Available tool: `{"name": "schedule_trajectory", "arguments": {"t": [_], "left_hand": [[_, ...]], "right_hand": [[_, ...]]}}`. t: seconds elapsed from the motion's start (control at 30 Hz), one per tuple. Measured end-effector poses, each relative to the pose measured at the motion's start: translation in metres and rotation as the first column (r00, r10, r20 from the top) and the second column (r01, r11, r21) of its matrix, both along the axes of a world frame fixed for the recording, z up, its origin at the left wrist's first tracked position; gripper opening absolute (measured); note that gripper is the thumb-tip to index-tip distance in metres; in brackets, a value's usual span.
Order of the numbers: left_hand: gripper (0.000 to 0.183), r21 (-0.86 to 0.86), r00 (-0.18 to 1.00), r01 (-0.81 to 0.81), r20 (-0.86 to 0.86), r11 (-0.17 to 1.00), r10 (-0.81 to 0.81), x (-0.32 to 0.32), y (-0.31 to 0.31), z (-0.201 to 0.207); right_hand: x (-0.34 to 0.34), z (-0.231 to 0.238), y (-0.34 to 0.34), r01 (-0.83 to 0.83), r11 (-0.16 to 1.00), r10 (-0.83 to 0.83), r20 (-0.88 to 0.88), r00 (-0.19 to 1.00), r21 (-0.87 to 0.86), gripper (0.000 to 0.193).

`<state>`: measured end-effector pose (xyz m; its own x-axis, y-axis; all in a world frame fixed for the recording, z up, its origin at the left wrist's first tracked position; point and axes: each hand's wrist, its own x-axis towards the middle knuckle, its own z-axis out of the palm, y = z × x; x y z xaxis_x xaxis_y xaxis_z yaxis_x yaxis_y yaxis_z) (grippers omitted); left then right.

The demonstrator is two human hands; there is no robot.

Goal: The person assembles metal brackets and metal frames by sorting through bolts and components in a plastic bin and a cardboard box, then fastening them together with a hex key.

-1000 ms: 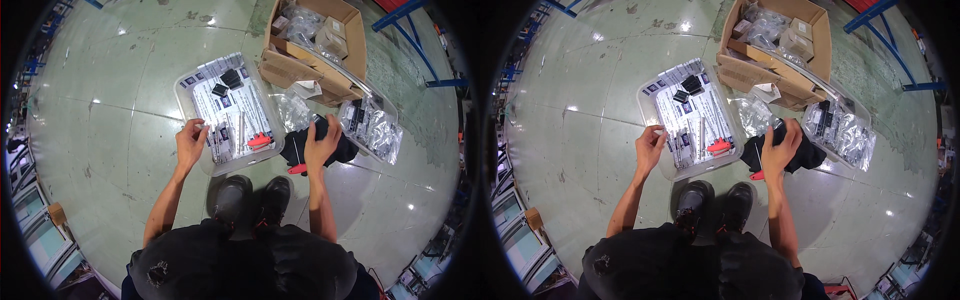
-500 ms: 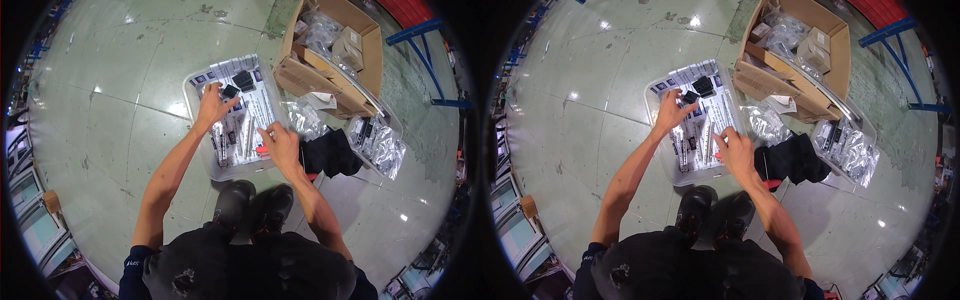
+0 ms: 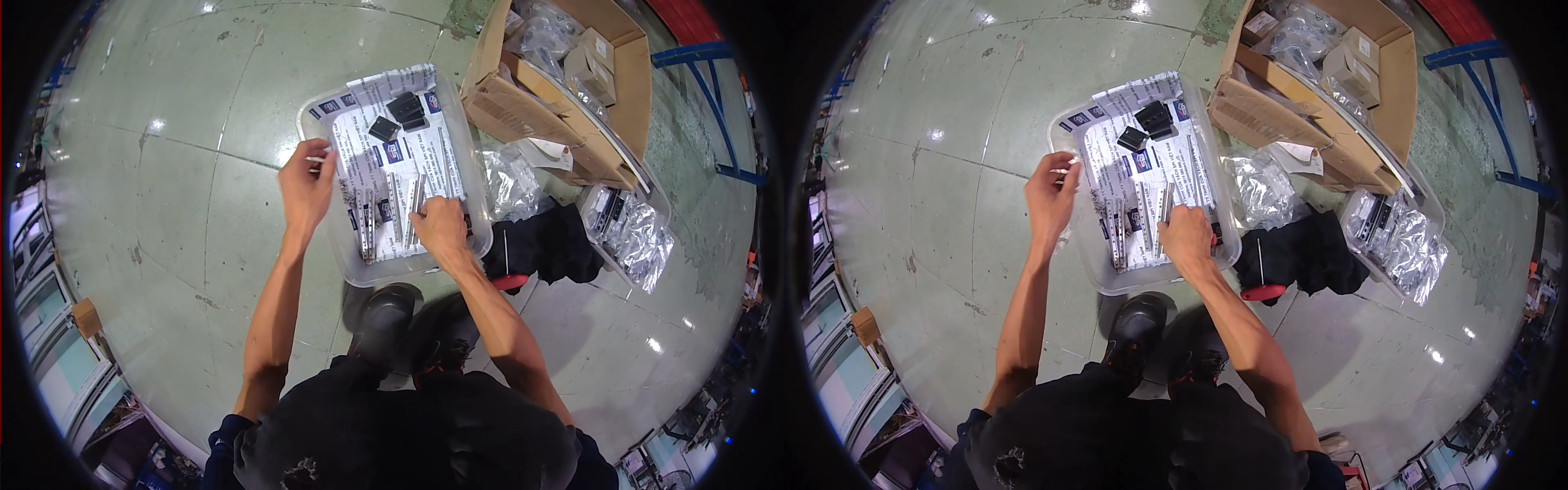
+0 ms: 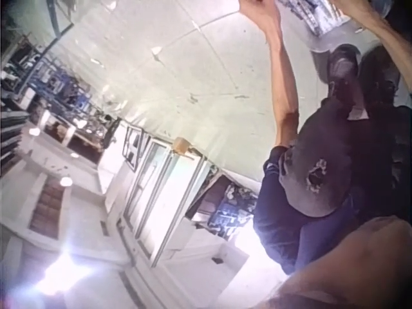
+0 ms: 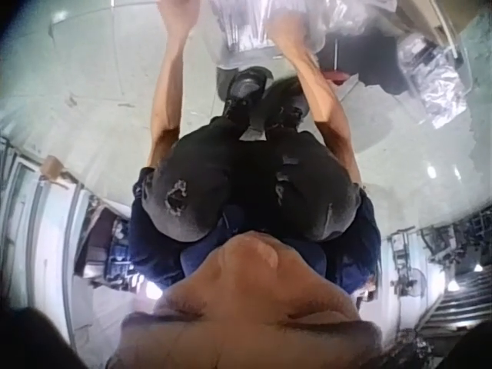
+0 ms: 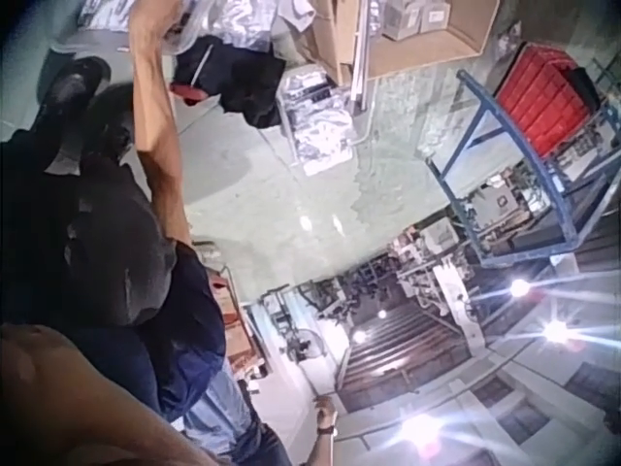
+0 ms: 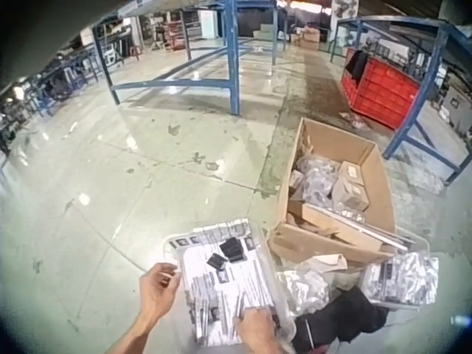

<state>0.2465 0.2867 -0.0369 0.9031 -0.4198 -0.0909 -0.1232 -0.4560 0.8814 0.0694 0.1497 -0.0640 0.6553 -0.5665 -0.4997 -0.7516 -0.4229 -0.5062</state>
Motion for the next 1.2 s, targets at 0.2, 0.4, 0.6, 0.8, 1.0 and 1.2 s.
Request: {"name": "schedule_trajectory", "arguments": {"t": [0.2, 0.4, 0.6, 0.8, 1.0, 1.2], "left_hand": [[0.024, -0.024, 0.987, -0.075, -0.144, 0.997, 0.071, -0.021, 0.042, 0.02], [0.014, 0.384, 0.913, 0.407, -0.154, 0.829, -0.377, -0.063, 0.04, 0.023], [0.024, 0.493, 0.658, 0.723, -0.274, 0.485, -0.702, -0.103, 0.043, 0.046], [0.032, 0.408, 0.53, 0.847, -0.588, 0.341, -0.611, -0.081, 0.047, 0.076], [0.039, 0.475, 0.657, 0.752, -0.588, 0.457, -0.472, -0.056, 0.055, 0.071], [0.03, 0.355, 0.834, 0.518, -0.413, 0.779, -0.366, -0.038, 0.047, 0.061]], "right_hand": [[-0.002, -0.002, 0.003, 0.099, 0.994, -0.091, 0.141, 0.986, -0.05, 0.024], [0.006, 0.007, 0.033, 0.021, 0.998, -0.038, 0.281, 0.959, 0.063, 0.019], [0.017, -0.003, 0.05, -0.078, 0.989, 0.049, 0.225, 0.973, 0.126, 0.019], [0.024, -0.018, 0.065, -0.172, 0.982, 0.168, 0.047, 0.985, 0.081, 0.022], [0.019, -0.016, 0.067, -0.163, 0.975, 0.166, -0.007, 0.986, 0.15, 0.019], [0.017, -0.022, 0.067, -0.005, 0.944, 0.02, -0.043, 0.999, 0.329, 0.022]]}}
